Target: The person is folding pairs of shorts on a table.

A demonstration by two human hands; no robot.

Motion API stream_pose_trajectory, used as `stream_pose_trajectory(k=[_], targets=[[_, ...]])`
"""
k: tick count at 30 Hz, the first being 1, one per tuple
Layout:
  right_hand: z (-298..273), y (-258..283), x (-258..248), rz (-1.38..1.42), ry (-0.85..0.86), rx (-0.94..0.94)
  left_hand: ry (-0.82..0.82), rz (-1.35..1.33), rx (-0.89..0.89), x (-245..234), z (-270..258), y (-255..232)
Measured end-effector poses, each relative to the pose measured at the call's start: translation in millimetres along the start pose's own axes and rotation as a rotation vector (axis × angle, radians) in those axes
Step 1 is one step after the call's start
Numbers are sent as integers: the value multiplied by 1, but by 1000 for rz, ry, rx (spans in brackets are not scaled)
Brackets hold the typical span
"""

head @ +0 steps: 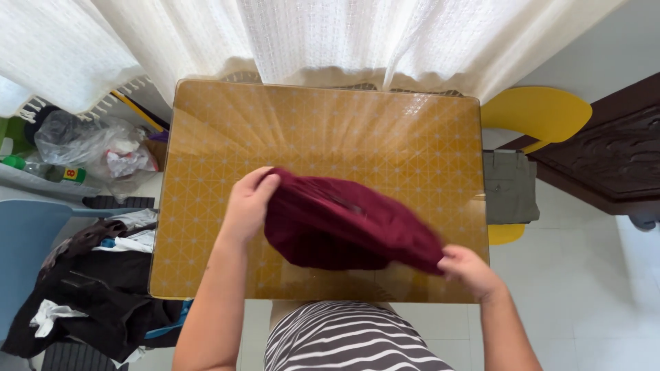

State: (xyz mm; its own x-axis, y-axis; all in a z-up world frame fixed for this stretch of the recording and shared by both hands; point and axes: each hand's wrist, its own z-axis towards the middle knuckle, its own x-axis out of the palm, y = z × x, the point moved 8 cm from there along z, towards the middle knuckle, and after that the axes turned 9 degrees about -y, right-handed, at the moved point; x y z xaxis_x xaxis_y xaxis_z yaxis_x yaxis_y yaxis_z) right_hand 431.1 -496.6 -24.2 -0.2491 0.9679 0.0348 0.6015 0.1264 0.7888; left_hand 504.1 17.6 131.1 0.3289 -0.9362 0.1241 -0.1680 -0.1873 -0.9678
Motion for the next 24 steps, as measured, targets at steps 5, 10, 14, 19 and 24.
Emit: stream_pose_trajectory(k=[5, 10, 14, 19, 24], targets=[[-8, 99, 62, -664, -204, -218, 486, 267, 139, 97, -28, -64], [-42, 270, 175, -395, -10, -805, 952, 277, 233, 170, -68, -102], [-28, 275, 207, -407, 325, -770, 1026, 418, 306, 172, -74, -137], [-22, 272, 191, -391, 241, -445, 785, 830, 483, 146, -66, -147], [-10, 279, 134, -725, 376, -615, 594, 579, 734, 77, -50, -179]])
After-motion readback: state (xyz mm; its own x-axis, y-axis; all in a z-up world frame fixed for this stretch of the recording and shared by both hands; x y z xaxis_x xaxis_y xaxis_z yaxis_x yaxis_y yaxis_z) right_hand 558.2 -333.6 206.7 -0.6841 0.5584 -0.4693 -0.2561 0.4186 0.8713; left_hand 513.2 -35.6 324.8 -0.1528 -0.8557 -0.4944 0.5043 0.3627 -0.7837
